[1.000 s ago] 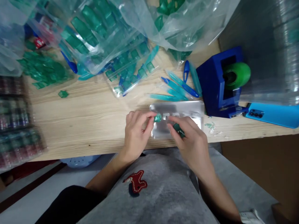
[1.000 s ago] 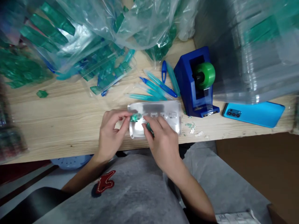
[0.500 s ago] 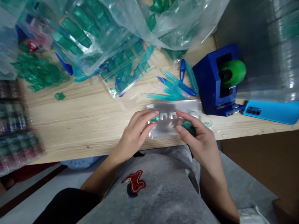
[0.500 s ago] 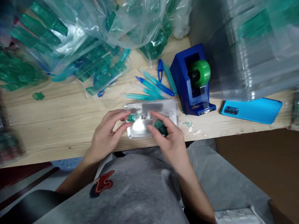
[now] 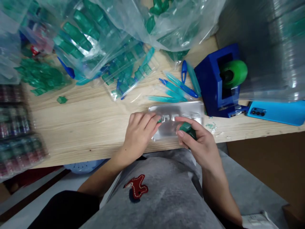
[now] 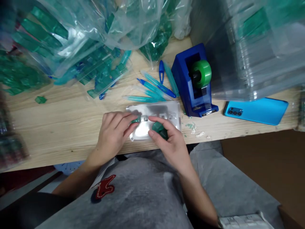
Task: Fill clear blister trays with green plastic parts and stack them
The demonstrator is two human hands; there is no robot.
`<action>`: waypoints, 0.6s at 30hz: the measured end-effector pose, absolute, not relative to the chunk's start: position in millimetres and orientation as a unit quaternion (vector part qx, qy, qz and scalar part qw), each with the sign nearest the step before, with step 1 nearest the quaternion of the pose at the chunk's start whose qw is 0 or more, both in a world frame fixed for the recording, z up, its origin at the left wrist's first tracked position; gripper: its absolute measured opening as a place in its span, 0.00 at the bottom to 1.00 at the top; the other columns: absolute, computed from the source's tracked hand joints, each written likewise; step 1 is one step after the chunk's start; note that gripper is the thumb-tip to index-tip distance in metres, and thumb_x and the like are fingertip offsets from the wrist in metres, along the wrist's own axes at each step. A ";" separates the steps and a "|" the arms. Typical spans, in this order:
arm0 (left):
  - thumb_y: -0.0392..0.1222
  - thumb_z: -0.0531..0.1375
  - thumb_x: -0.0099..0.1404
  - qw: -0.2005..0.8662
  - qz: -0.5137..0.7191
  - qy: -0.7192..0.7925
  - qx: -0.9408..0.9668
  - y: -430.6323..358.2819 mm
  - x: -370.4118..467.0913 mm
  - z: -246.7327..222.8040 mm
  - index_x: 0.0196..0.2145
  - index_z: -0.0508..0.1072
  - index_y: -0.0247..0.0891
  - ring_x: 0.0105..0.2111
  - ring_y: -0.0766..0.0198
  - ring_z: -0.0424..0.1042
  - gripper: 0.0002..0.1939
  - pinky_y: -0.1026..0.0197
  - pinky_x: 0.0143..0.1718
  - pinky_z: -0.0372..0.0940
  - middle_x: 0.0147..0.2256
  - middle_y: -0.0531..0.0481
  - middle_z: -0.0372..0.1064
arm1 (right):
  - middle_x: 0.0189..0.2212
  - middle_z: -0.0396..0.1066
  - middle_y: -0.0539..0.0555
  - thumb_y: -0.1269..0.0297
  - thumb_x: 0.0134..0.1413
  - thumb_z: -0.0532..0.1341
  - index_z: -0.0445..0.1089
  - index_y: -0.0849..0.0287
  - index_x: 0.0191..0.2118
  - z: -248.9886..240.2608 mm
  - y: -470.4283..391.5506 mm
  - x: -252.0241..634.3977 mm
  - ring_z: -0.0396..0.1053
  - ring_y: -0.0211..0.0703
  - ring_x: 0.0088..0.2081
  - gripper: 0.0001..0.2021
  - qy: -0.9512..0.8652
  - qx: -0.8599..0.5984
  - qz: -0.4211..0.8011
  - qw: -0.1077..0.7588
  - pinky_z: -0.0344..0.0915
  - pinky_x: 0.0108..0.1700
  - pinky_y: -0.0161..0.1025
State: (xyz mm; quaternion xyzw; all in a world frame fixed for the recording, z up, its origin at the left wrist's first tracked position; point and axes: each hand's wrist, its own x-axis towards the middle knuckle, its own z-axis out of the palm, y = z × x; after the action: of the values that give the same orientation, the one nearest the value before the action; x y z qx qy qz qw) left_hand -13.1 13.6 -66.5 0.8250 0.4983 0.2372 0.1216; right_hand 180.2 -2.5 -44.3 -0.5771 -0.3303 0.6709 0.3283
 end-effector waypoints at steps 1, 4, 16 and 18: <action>0.39 0.60 0.66 0.138 0.238 0.505 0.818 14.0 -14.2 -64.6 0.45 0.72 0.43 0.38 0.56 0.70 0.10 0.54 0.38 0.62 0.39 0.47 0.75 | 0.30 0.67 0.48 0.60 0.54 0.63 0.72 0.53 0.49 -43.8 -3.0 179.7 0.59 0.31 0.23 0.16 -0.316 -0.556 0.691 0.337 0.57 0.21 0.30; 0.38 0.59 0.67 0.252 0.277 0.520 0.767 13.7 -16.2 -52.9 0.47 0.72 0.44 0.42 0.58 0.70 0.11 0.55 0.43 0.64 0.41 0.48 0.73 | 0.29 0.68 0.47 0.60 0.57 0.61 0.71 0.51 0.52 -39.2 -4.0 178.5 0.60 0.31 0.22 0.16 -0.294 -0.501 0.731 0.358 0.60 0.21 0.30; 0.32 0.60 0.65 0.476 0.305 0.462 0.683 12.0 -2.7 -27.7 0.47 0.70 0.43 0.42 0.63 0.71 0.14 0.58 0.44 0.68 0.42 0.50 0.72 | 0.47 0.71 0.54 0.70 0.64 0.54 0.52 0.46 0.67 -25.4 -9.1 176.2 0.71 0.43 0.48 0.27 -0.657 -0.519 0.472 0.276 0.71 0.48 0.41; 0.31 0.59 0.65 0.492 0.332 0.454 0.665 10.3 -4.8 -29.9 0.46 0.70 0.43 0.41 0.64 0.71 0.13 0.60 0.43 0.68 0.41 0.49 0.71 | 0.49 0.71 0.53 0.69 0.64 0.56 0.56 0.45 0.65 -24.9 -9.1 177.9 0.70 0.43 0.50 0.26 -0.641 -0.506 0.494 0.298 0.70 0.50 0.41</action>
State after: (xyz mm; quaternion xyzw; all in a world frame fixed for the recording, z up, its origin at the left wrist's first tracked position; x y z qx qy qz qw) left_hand -4.8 10.3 -29.9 0.6645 0.4542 0.3317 0.4921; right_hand 177.9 -9.1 -24.9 -0.5064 -0.6410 0.4940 0.2977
